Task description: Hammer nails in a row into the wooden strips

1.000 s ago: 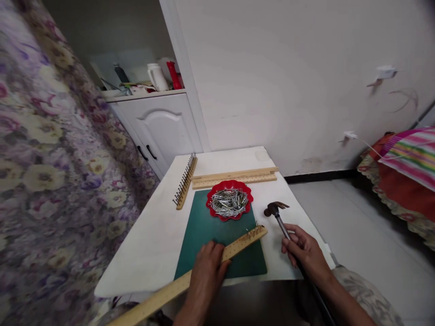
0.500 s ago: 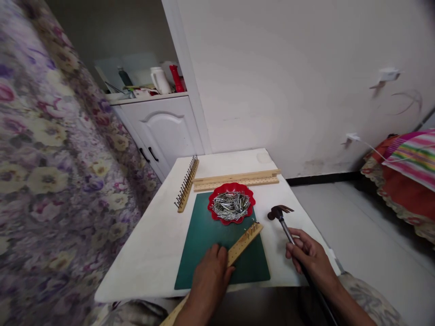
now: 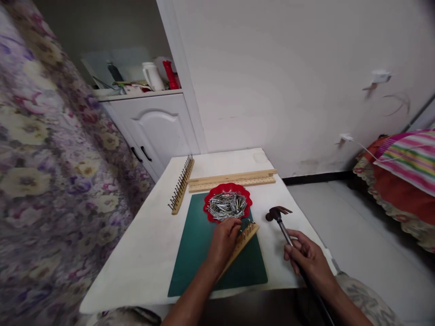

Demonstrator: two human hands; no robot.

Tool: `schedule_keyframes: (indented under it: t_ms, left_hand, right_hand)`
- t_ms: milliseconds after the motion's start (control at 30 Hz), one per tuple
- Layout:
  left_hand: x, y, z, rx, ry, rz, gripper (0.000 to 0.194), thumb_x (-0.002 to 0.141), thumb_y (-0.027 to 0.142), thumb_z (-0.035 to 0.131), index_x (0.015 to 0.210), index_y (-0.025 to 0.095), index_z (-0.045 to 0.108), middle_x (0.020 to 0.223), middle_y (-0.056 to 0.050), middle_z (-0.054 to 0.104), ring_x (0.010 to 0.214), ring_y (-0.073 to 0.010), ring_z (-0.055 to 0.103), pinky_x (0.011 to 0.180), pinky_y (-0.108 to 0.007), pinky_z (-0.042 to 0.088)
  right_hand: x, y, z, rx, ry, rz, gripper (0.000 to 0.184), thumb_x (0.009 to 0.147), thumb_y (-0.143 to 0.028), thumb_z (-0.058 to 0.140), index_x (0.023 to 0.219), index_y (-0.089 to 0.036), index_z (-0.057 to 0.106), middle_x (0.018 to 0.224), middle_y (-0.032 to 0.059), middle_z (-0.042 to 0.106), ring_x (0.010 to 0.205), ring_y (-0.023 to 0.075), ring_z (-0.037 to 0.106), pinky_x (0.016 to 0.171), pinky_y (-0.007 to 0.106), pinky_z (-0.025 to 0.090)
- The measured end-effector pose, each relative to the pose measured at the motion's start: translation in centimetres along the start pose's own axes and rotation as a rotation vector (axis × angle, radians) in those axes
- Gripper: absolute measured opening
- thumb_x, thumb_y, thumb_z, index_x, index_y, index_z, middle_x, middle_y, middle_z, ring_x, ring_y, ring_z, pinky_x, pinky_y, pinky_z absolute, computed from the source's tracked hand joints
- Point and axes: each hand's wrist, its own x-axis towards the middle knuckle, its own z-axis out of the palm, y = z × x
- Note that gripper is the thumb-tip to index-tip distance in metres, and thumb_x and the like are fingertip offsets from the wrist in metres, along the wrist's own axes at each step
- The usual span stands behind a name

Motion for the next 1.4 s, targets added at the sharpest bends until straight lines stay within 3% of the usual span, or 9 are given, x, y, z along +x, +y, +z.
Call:
schedule_keyframes:
  t_ms: [333,600,800,1000,1233,1400]
  left_hand:
    - [1.2,-0.3,0.7,-0.010,-0.062,0.061,0.020,0.081,0.018,0.049,0.084,0.020,0.069,0.085,-0.002,0.068,0.081,-0.0151,0.061,0.074,-0.024,0.044]
    - [1.9,-0.6,0.4,-0.052,-0.191,0.025,0.023,0.081,0.022,0.048,0.085,0.021,0.071,0.078,0.000,0.070,0.071,-0.0153,0.061,0.068,-0.024,0.045]
    - [1.7,-0.3,0.3,-0.039,-0.162,0.012,0.024,0.082,0.026,0.047,0.083,0.020,0.070,0.073,-0.001,0.069,0.068,-0.0153,0.060,0.068,-0.025,0.044]
    - [0.9,-0.6,0.5,-0.143,-0.179,-0.113,0.025,0.083,0.029,0.046,0.085,0.018,0.068,0.055,0.002,0.061,0.051,-0.0126,0.054,0.059,-0.023,0.043]
    - [-0.1,-0.9,0.5,-0.134,-0.119,-0.088,0.023,0.082,0.028,0.047,0.084,0.017,0.068,0.065,0.000,0.063,0.051,-0.0105,0.051,0.057,-0.022,0.041]
    - [-1.1,-1.2,1.1,-0.232,-0.151,-0.190,0.022,0.081,0.028,0.048,0.087,0.016,0.066,0.053,0.003,0.056,0.045,-0.0095,0.046,0.051,-0.021,0.038]
  right_hand:
    - [0.0,-0.1,0.1,-0.007,0.008,0.026,0.043,0.081,-0.043,0.060,0.113,-0.018,0.049,0.061,-0.0033,0.058,0.036,0.0071,0.040,0.039,0.021,0.028]
    - [-0.1,-0.3,0.4,-0.008,-0.006,0.029,0.040,0.082,-0.042,0.060,0.113,-0.019,0.050,0.061,-0.0039,0.057,0.036,0.0073,0.038,0.040,0.021,0.026]
    - [-0.1,-0.2,0.4,0.001,-0.008,0.034,0.043,0.081,-0.044,0.060,0.113,-0.018,0.050,0.061,-0.0033,0.058,0.035,0.0075,0.038,0.039,0.021,0.025]
    - [0.1,-0.1,1.1,-0.002,-0.001,0.024,0.041,0.080,-0.043,0.061,0.111,-0.018,0.051,0.060,-0.0038,0.059,0.035,0.0070,0.040,0.038,0.020,0.028]
    - [0.7,0.2,2.0,0.002,0.043,0.010,0.045,0.076,-0.047,0.063,0.109,-0.018,0.051,0.059,-0.0043,0.059,0.034,0.0084,0.041,0.037,0.021,0.028]
    - [0.6,0.2,2.1,-0.008,0.029,0.019,0.044,0.077,-0.046,0.062,0.109,-0.019,0.050,0.059,-0.0049,0.058,0.036,0.0092,0.041,0.038,0.021,0.028]
